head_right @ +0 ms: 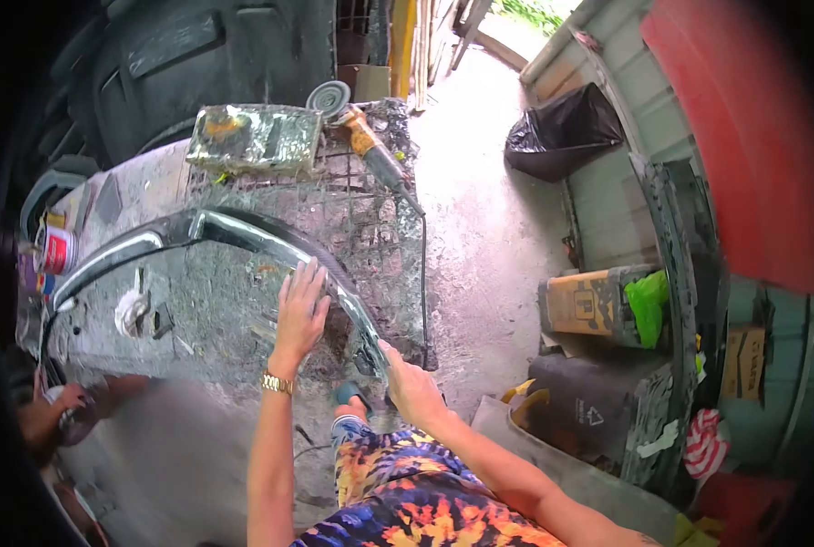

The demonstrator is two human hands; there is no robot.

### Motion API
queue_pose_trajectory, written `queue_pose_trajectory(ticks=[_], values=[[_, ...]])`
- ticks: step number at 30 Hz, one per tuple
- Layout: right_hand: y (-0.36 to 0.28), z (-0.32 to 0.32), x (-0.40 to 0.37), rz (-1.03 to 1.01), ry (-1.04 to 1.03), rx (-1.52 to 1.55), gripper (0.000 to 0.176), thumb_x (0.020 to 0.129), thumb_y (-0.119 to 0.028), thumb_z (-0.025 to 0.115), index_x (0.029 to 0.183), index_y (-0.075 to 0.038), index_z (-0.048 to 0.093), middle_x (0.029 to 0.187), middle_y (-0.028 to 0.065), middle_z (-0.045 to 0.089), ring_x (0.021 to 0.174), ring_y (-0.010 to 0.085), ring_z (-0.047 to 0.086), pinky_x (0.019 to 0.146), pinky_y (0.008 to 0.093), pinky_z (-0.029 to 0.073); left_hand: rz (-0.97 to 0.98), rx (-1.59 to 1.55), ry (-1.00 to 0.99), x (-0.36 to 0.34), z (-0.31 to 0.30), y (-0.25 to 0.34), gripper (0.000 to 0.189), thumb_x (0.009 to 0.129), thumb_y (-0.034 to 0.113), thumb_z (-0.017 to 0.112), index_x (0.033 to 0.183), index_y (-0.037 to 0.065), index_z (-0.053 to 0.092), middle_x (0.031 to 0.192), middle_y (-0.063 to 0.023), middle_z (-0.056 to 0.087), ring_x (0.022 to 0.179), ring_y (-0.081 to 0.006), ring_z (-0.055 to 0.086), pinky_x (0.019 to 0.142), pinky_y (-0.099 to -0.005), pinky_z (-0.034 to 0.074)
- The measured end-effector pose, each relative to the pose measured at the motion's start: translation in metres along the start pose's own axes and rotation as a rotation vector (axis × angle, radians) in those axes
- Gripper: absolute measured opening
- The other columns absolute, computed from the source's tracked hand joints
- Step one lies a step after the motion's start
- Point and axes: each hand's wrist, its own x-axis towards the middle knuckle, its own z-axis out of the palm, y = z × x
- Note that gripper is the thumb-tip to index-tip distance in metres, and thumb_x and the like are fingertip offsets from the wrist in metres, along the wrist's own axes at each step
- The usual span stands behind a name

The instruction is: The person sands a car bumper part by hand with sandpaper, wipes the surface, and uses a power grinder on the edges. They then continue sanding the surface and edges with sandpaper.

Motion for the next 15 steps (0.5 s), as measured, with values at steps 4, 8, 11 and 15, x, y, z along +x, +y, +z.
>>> queue_pose_trajectory(ticks=[4, 8, 11, 15], values=[[-0.012, 0.011, 0.001, 0.090, 0.042, -0.013, 0.058, 0.091, -0.002, 0.056, 0.147, -0.007, 0.043, 0.079, 0.0235, 0.064, 0.072, 0.0447, 0.063, 0.065, 0.0561, 0.047, 0.232, 0.047, -0.104, 0.036, 0.008, -0.037, 0.050, 0.096, 0.025, 0.063, 0.143, 0.008, 0.053, 0.155, -0.0121, 0.045, 0.147, -0.0324, 0.036, 0.123, -0.0516, 0.022], [-0.026, 0.032, -0.007, 0.245, 0.122, -0.005, 0.057, 0.091, -0.002, 0.055, 0.147, -0.011, 0.045, 0.083, 0.0245, 0.066, 0.075, 0.0451, 0.065, 0.067, 0.0547, 0.049, 0.338, -0.061, 0.005, 0.071, 0.013, -0.056, 0.026, 0.096, 0.026, 0.064, 0.113, 0.007, 0.068, 0.124, -0.0108, 0.063, 0.122, -0.0304, 0.056, 0.110, -0.0482, 0.037], [-0.038, 0.048, -0.015, 0.351, 0.226, -0.012, 0.060, 0.091, -0.001, 0.055, 0.148, -0.012, 0.045, 0.085, 0.0252, 0.066, 0.077, 0.0454, 0.065, 0.069, 0.0537, 0.050, 0.350, -0.057, 0.008, 0.099, 0.019, -0.067, 0.022, 0.093, 0.026, 0.066, 0.085, 0.007, 0.059, 0.095, -0.0112, 0.058, 0.092, -0.0323, 0.056, 0.080, -0.0455, 0.043], [-0.054, 0.059, 0.016, 0.340, 0.354, -0.008, 0.061, 0.089, -0.002, 0.057, 0.148, -0.013, 0.047, 0.086, 0.0263, 0.065, 0.079, 0.0452, 0.066, 0.069, 0.0520, 0.050, 0.284, 0.022, -0.013, 0.108, 0.021, -0.062, 0.017, 0.096, 0.022, 0.061, 0.089, 0.006, 0.059, 0.096, -0.0116, 0.058, 0.094, -0.0323, 0.056, 0.081, -0.0445, 0.043]])
